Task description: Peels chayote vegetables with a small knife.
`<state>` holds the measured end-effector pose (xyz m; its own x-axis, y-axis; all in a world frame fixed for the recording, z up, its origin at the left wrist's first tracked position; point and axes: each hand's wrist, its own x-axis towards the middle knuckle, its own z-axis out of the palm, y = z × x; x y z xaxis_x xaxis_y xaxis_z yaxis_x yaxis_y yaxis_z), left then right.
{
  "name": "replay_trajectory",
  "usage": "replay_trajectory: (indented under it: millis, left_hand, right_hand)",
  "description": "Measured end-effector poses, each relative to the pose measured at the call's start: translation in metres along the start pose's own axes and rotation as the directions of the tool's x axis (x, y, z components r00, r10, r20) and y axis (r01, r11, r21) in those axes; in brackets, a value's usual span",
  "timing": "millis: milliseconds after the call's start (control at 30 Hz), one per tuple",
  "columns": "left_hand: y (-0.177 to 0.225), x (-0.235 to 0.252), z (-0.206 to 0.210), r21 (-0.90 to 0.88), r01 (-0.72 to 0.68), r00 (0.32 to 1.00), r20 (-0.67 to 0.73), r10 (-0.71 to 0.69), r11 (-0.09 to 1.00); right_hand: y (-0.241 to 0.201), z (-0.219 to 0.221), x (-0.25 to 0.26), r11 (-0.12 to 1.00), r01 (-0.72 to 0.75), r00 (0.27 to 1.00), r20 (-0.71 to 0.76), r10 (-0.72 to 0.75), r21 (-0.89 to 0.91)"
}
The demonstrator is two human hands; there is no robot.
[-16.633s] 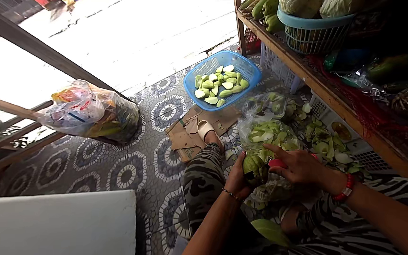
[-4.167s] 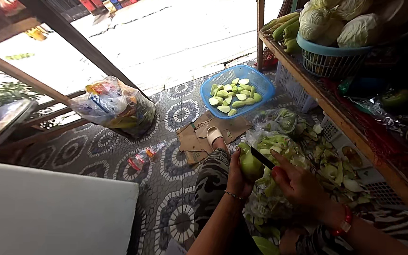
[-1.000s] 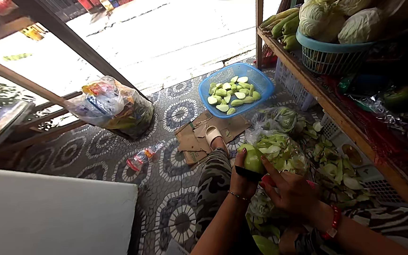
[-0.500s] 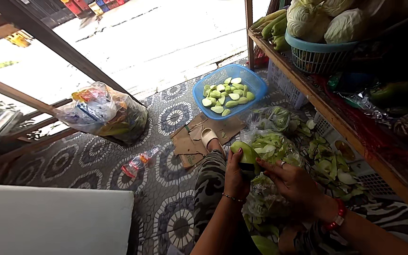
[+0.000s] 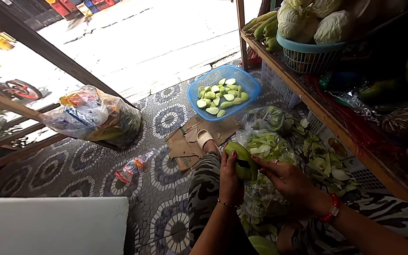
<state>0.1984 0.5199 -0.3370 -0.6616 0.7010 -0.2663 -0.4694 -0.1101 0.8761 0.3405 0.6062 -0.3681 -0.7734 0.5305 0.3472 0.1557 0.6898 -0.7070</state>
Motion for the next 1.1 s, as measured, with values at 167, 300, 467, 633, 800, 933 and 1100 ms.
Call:
replay_trajectory:
  millis: [167,300,467,633,800,933,1100]
  left_hand:
    - [0.001,-0.003,0.000,0.078,-0.035,0.999,0.029,0.033,0.996]
    - [0.000,-0.004,-0.001,0.083,-0.033,0.998,0.065,0.028,0.996]
    - [0.000,-0.007,-0.005,0.083,-0.058,0.972,0.231,0.038,0.995]
    - [-0.004,-0.011,-0.004,-0.022,0.130,0.938,0.326,-0.116,0.991]
    - [0.008,-0.008,0.002,-0.302,0.294,0.952,0.181,-0.248,0.907]
    - [0.014,0.000,0.002,-0.421,0.256,0.966,0.081,-0.246,0.870]
    - [0.012,0.002,0.003,-0.450,0.224,0.957,-0.066,-0.283,0.865]
  right_hand:
    - [0.003,-0.011,0.004,0.981,-0.118,0.984,0.153,0.094,0.156]
    - [0.007,-0.013,0.007,0.960,-0.101,0.990,0.125,0.070,0.263]
    - [0.003,-0.024,0.013,0.873,-0.213,0.967,0.222,0.124,0.440]
    - [0.007,-0.036,0.020,0.844,-0.262,0.961,0.210,0.182,0.469]
    - [0.012,-0.029,0.009,0.982,-0.058,0.998,0.010,0.057,0.177]
    - [0.004,-0.006,0.003,0.967,0.219,0.963,-0.133,-0.235,-0.127]
    - [-0.008,0.007,0.000,0.907,0.306,0.936,-0.084,-0.342,-0.288]
